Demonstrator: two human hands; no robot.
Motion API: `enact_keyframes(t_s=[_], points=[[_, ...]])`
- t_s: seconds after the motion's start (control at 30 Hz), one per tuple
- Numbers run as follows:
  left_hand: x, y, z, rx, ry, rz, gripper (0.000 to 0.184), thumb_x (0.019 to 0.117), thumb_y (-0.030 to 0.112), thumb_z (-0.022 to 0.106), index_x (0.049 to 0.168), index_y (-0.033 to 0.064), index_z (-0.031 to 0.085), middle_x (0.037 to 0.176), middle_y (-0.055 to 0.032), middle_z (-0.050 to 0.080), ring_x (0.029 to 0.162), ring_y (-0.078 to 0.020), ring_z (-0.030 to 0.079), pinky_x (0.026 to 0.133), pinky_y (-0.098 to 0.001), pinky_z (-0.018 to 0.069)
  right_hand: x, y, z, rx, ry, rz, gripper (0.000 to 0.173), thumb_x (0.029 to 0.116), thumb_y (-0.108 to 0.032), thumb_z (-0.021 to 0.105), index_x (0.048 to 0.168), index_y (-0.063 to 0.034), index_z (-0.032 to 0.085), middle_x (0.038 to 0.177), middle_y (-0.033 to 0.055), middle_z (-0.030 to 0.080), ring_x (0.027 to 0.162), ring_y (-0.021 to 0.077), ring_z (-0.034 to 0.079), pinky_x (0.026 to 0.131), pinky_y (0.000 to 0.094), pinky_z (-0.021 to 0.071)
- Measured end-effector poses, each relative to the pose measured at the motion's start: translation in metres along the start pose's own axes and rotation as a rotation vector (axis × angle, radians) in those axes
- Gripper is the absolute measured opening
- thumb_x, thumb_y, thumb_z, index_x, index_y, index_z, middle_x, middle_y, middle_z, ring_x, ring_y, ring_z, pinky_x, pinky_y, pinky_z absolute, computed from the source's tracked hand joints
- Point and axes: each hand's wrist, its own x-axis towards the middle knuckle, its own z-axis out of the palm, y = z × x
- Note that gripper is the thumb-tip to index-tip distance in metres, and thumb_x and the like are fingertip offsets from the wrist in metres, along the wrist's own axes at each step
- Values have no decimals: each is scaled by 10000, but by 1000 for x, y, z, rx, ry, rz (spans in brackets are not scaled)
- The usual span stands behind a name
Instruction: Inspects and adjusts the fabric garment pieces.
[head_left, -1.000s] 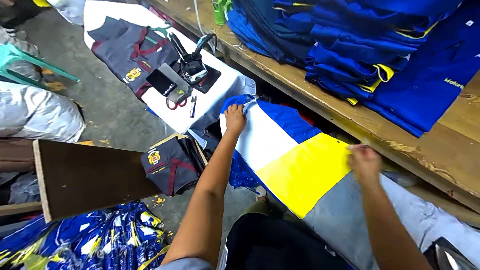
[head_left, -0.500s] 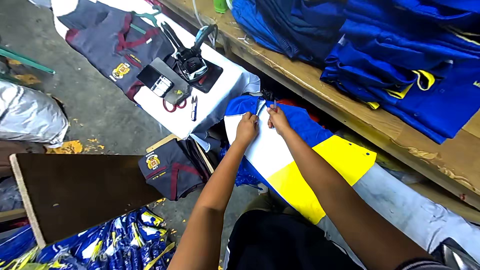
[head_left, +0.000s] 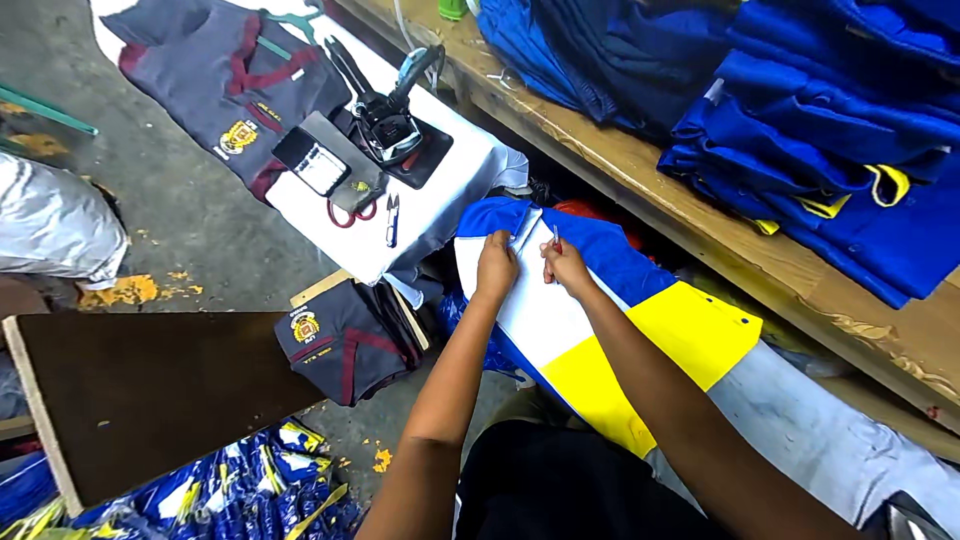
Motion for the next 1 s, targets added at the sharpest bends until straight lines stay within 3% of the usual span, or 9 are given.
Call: enact_keyframes(t_s=[0.13,0.2,0.23,0.33,0.53,0.67,0.8,0.9,1.0], points=[[-1,15,-11,115,61,61,258,992,17,567,1229,-39,651,1282,-279,613,1152,-435,645,952,-587,532,-19,0,13,-41,-52,-81,226,1114,-159,440,1100,46,534,628,19,468,512,96,513,577,272,509],[2,11,-11,98,72,247,196,939,-47,597,1083,-31,730,1236,-277,623,1166,-453,606,985,-587,497,-24,-2,18,-50,-54,-114,205,1109,-150,455,1058,33,532,613,13,465,508,88,508,571,261,497],[5,7,-11,114,30,314,196,926,-46,612,1048,-8,760,1294,-280,607,1213,-478,563,1000,-624,451,-26,-4,20,-52,-54,-125,208,1109,-147,457,1063,41,533,622,19,466,516,92,507,577,265,495],[12,-5,-12,206,-67,299,249,959,22,616,1169,35,750,1495,-276,488,1335,-509,473,1034,-681,385,-30,-4,23,-50,-53,-140,206,1109,-150,460,1058,38,527,628,20,465,514,88,507,580,261,503],[10,-15,-16,23,38,157,307,998,-15,549,1281,-87,641,1344,-323,582,1248,-455,590,1073,-550,468,-29,6,27,-15,-43,-155,196,1107,-139,456,1043,33,526,609,7,466,495,76,500,561,254,496],[3,-21,-17,-165,118,107,320,989,-42,543,1293,-88,633,1307,-307,605,1226,-411,603,1064,-500,472,-30,4,33,-13,-42,-179,187,1104,-137,461,1027,19,529,592,3,465,483,69,501,551,243,494],[0,-40,-22,-495,98,-5,305,1022,30,546,1307,-37,633,1312,-220,621,1126,-259,635,999,-411,507,-38,1,41,-67,-46,-236,209,1101,-155,477,1034,30,549,612,15,483,504,90,521,564,270,511],[-6,-51,-23,-557,103,18,270,1025,24,539,1261,-41,653,1244,-187,665,1052,-193,655,962,-367,521,-46,-6,50,-174,-64,-297,232,1093,-162,501,1029,46,580,665,59,517,552,132,543,592,311,516],[-14,-57,-21,-483,98,145,262,981,-25,585,1226,-75,664,1262,-234,645,1136,-251,641,1017,-382,510,-56,-15,59,-278,-87,-377,231,1082,-164,525,1063,47,616,712,104,566,574,179,564,594,356,522]])
